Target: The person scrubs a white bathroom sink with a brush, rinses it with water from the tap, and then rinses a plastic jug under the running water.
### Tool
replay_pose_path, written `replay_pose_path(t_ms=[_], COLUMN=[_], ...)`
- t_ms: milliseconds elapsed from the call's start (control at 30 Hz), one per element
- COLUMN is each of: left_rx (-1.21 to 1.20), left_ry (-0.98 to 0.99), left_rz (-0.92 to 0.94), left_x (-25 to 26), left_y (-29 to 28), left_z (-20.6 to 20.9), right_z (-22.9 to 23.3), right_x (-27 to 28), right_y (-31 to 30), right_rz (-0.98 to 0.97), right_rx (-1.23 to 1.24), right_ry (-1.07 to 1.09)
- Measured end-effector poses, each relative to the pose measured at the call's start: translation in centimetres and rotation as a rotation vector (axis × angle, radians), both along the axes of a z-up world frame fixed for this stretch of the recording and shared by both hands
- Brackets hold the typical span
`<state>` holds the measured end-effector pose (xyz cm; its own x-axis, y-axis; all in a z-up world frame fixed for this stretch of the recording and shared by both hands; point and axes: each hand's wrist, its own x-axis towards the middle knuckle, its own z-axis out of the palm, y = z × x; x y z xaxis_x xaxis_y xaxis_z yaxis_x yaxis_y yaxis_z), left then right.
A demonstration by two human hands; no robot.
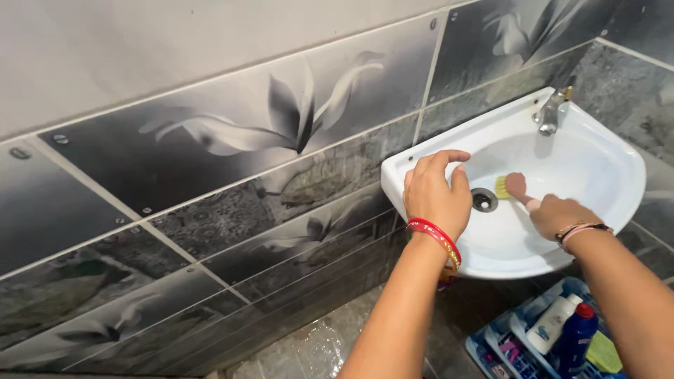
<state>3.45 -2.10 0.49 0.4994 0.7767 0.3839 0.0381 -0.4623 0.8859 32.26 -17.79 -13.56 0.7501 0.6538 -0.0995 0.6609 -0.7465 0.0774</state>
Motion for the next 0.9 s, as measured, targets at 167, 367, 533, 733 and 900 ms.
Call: replay_pose_path(t_ms=[167,367,533,733,900], left_rx=[0.019,-0.004,0.016,0.017,0.002], left_ry=[-0.001,0.056,0.094,0.117,0.117], left_rz=[0.014,0.012,0.029,0.041,0.041], left_x=[0.8,1.1,1.0,1.4,2.1], left_y=[0.5,0.8,0.6,0.6,-0.1], left_z=[0.2,-0.5,-1.0,-1.1,-1.3], right_z=[2.2,0.5,-0.3,2.9,4.6], right_x=[-4.8,-8.9,-1.0,-9.1,-14.2], right_y=[1.5,1.8,4.5,4.7,1.9], right_rz=[-0.451,-0.623,-0.756,-0.615,-0.487], right_rx=[0.492,0.942,1.276,1.181,1.111], right_ry=[0.844,1.348,1.166,1.028,1.039])
